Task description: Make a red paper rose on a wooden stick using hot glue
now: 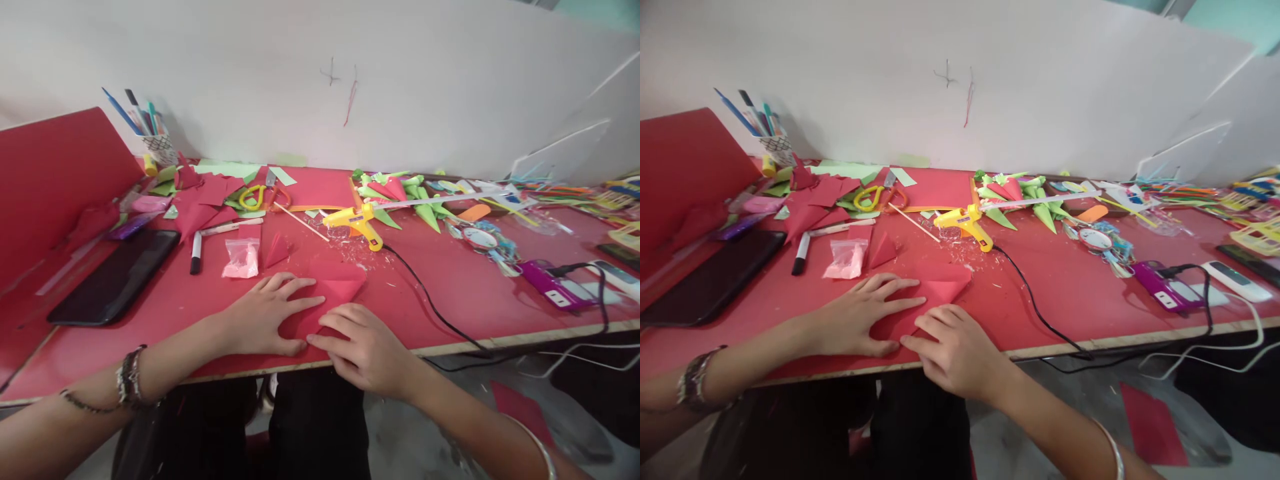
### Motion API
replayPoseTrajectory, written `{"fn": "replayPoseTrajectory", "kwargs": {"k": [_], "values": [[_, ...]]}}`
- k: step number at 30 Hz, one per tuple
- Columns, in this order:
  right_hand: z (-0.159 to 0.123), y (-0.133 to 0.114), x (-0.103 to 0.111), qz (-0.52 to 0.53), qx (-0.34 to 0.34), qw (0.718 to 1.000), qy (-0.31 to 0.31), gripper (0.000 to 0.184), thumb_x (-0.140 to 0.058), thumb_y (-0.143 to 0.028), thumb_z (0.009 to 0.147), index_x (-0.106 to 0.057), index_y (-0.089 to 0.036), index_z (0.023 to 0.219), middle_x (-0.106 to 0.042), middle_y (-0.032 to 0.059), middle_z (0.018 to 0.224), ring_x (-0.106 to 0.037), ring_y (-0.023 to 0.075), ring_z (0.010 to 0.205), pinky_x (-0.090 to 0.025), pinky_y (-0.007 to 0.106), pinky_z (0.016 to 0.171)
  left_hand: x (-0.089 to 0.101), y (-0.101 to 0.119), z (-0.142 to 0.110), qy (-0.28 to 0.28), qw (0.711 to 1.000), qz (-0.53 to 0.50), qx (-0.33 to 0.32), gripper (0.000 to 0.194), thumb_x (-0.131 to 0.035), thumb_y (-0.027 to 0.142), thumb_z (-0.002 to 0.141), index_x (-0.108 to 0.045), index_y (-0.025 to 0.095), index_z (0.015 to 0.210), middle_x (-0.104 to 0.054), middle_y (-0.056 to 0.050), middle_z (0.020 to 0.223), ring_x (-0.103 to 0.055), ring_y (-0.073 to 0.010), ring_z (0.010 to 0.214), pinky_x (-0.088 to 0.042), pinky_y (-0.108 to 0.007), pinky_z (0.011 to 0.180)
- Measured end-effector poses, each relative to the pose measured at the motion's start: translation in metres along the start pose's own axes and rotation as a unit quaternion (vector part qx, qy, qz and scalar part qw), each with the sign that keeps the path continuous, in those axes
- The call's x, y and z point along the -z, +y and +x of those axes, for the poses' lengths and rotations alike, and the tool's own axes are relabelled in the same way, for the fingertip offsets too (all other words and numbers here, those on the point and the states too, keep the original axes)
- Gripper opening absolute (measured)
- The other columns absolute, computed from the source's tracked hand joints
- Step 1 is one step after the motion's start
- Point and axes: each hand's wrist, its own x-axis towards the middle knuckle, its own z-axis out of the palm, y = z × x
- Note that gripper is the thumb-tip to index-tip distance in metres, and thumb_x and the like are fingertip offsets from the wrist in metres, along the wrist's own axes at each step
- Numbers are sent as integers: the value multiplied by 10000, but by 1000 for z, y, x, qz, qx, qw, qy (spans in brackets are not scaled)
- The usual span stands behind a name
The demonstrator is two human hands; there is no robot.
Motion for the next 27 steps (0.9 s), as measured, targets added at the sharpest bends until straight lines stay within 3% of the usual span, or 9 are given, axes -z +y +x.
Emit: {"fn": "replayPoseTrajectory", "kwargs": {"k": [5, 13, 18, 27], "values": [[-3, 6, 2, 12, -26, 999, 15, 296, -438, -169, 789, -583, -215, 1042, -573, 58, 971, -473, 181, 940, -389, 356, 828, 2, 1, -1, -8, 1000, -4, 3, 665, -522, 479, 707, -263, 364, 1308, -227, 7, 1406, -231, -292, 1217, -215, -490, 991], [-11, 19, 22, -9, -86, 996, -22, 287, -483, -265, 783, -587, -216, 1047, -591, 50, 1011, -493, 190, 984, -390, 372, 869, 3, 2, -1, -14, 1000, -11, 5, 672, -528, 461, 711, -247, 367, 1313, -205, 9, 1416, -220, -288, 1226, -211, -501, 993], [-20, 36, 25, -48, -115, 992, 2, 295, -473, -236, 785, -590, -226, 1055, -607, 40, 1048, -515, 186, 1019, -365, 401, 922, 6, 3, -1, -21, 1000, -19, 6, 671, -527, 438, 717, -230, 375, 1316, -191, 15, 1420, -201, -287, 1239, -217, -501, 993], [-29, 55, 24, -117, -160, 980, 31, 281, -464, -198, 771, -611, -174, 1010, -630, 56, 1003, -545, 198, 956, -410, 384, 882, 7, 3, -2, -35, 999, -33, 11, 680, -525, 442, 711, -230, 367, 1320, -163, 10, 1430, -167, -302, 1259, -207, -498, 1000]]}}
